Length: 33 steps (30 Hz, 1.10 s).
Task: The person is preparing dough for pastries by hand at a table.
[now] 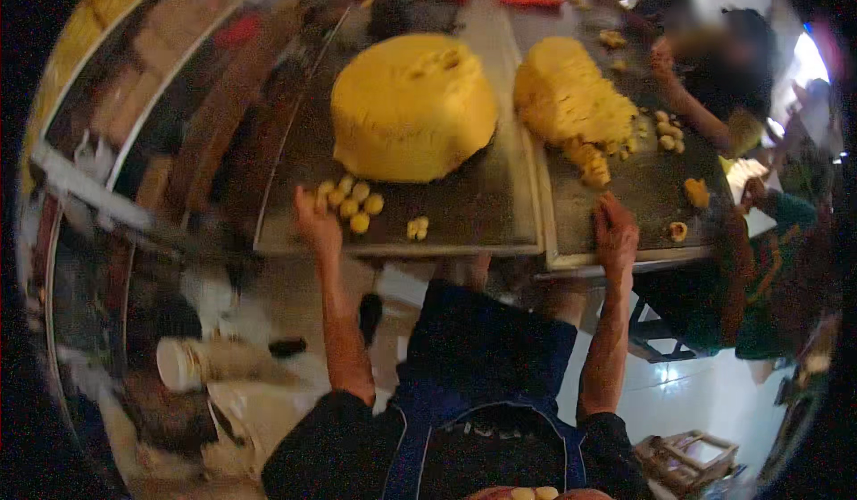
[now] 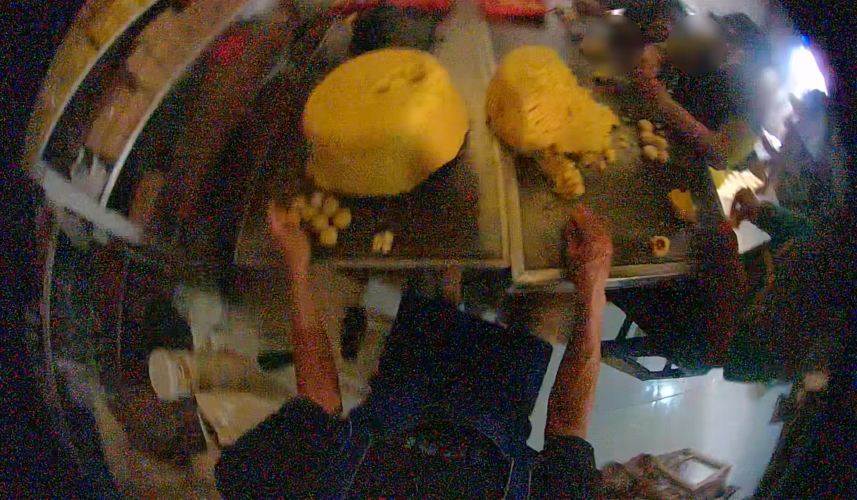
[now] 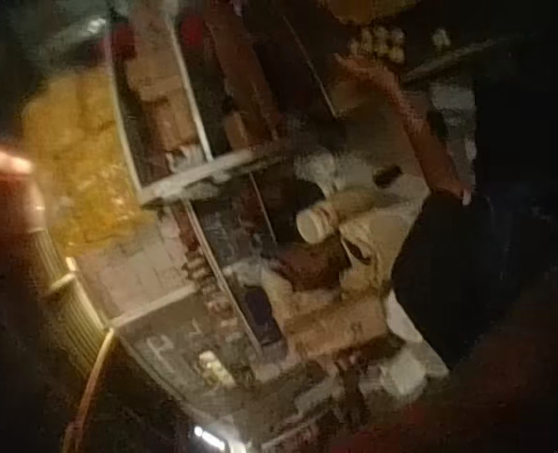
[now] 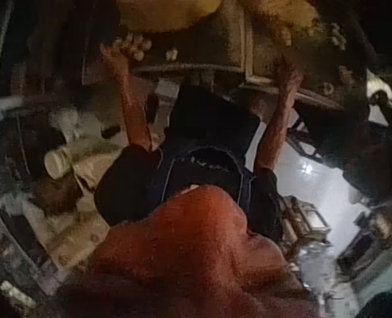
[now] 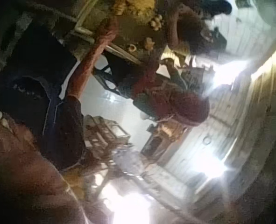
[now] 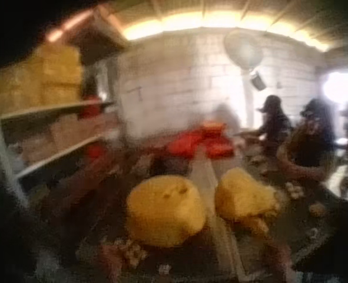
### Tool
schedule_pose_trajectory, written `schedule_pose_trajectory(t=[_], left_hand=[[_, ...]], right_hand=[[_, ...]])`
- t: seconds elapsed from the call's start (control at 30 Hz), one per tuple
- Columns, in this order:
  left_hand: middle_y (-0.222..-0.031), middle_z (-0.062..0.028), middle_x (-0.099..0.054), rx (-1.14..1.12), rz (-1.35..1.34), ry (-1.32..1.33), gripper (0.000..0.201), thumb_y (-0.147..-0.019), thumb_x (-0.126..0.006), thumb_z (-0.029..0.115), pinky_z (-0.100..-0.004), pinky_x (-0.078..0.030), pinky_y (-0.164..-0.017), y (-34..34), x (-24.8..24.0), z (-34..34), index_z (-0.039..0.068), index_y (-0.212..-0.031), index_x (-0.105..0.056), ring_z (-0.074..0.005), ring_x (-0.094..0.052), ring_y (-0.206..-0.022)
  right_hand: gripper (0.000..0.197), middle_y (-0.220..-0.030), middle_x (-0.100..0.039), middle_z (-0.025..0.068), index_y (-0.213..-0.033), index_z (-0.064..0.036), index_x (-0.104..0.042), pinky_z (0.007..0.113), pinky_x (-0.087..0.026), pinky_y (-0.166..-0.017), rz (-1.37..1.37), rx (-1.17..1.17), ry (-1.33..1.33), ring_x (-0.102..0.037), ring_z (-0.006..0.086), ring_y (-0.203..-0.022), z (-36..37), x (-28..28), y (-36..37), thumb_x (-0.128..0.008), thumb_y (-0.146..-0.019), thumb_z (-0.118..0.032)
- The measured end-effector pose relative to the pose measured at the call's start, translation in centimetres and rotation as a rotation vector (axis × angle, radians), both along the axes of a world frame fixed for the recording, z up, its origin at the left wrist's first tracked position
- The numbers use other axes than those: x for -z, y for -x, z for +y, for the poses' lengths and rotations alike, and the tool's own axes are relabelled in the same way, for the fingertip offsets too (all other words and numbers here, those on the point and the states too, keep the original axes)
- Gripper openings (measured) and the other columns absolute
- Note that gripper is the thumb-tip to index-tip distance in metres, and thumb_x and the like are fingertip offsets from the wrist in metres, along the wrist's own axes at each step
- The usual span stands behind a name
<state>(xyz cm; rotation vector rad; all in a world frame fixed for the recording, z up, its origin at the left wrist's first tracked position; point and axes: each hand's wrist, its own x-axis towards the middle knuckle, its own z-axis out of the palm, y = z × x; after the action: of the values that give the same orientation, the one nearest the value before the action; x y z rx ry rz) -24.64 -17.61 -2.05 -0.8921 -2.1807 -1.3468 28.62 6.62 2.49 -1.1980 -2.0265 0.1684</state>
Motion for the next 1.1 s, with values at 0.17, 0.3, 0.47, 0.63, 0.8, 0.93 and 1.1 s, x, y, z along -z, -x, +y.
schedule_pose_trajectory(t=[0.17,0.3,0.47,0.63,0.8,0.93,1.1], left_hand=[[-0.144,-0.0258,-0.043,0.015,0.167,0.494,0.051,-0.100,-0.053,0.020,-0.0500,-0.039,-0.108,1.3,2.4,1.1,-0.001,-0.145,-0.041,-0.0448,-0.044,-0.130],[-0.131,-0.0233,-0.053,0.308,-0.094,0.163,0.051,-0.092,-0.067,0.016,-0.0470,-0.043,-0.102,-0.6,-1.0,0.8,-0.001,-0.137,-0.050,-0.0416,-0.052,-0.121],[-0.119,-0.0194,-0.058,0.146,-0.159,0.488,0.036,-0.084,-0.076,0.017,-0.0474,-0.047,-0.089,-4.9,-7.2,1.6,0.002,-0.112,-0.059,-0.0349,-0.058,-0.108],[-0.127,-0.0217,-0.056,0.114,-0.093,0.169,0.046,-0.092,-0.068,0.018,-0.0473,-0.048,-0.094,-4.0,-4.3,1.2,0.002,-0.132,-0.051,-0.0364,-0.057,-0.116],[-0.127,-0.0226,-0.056,0.174,-0.161,0.012,0.041,-0.099,-0.059,0.017,-0.0452,-0.049,-0.094,-0.5,-0.8,0.7,-0.001,-0.134,-0.049,-0.0354,-0.058,-0.114],[-0.117,-0.0206,-0.059,-0.034,0.062,0.320,0.032,-0.101,-0.053,0.018,-0.0452,-0.050,-0.087,-3.9,-4.0,-0.1,-0.002,-0.125,-0.055,-0.0347,-0.060,-0.104],[-0.115,-0.0205,-0.060,0.133,-0.070,0.033,0.033,-0.102,-0.050,0.020,-0.0455,-0.049,-0.088,-3.0,-1.1,1.9,-0.002,-0.126,-0.056,-0.0343,-0.060,-0.105]], right_hand=[[0.024,-0.124,-0.065,0.0172,-0.112,-0.0034,-0.069,0.044,-0.049,-0.097,0.119,0.015,-0.003,-0.060,0.0373,-0.117,-0.4,-1.6,-1.9,-0.067,-0.091,-0.015],[0.027,-0.128,-0.063,0.0160,-0.112,-0.0050,-0.069,0.046,-0.046,-0.101,0.058,0.071,0.114,-0.057,0.0371,-0.122,0.2,-1.2,-2.7,-0.068,-0.089,-0.017],[0.029,-0.133,-0.061,0.0142,-0.114,-0.0077,-0.070,0.047,-0.043,-0.105,-0.094,0.096,-0.027,-0.051,0.0357,-0.130,-0.4,-1.8,-2.7,-0.070,-0.087,-0.019],[0.030,-0.137,-0.058,0.0147,-0.115,-0.0090,-0.070,0.048,-0.042,-0.107,-0.029,0.099,0.033,-0.050,0.0348,-0.131,-1.5,-2.4,-1.9,-0.070,-0.088,-0.023],[0.037,-0.137,-0.058,0.0155,-0.117,-0.0073,-0.069,0.047,-0.040,-0.108,0.012,0.070,0.127,-0.047,0.0350,-0.133,-1.1,-2.7,-2.4,-0.072,-0.086,-0.027],[0.040,-0.137,-0.058,0.0149,-0.117,-0.0074,-0.069,0.046,-0.040,-0.109,0.060,0.073,0.135,-0.049,0.0359,-0.132,-1.7,-1.9,-2.9,-0.073,-0.084,-0.029],[0.039,-0.135,-0.059,0.0153,-0.114,-0.0078,-0.070,0.046,-0.043,-0.106,0.069,0.094,0.116,-0.053,0.0375,-0.126,-1.5,-1.1,-4.1,-0.074,-0.083,-0.030]])
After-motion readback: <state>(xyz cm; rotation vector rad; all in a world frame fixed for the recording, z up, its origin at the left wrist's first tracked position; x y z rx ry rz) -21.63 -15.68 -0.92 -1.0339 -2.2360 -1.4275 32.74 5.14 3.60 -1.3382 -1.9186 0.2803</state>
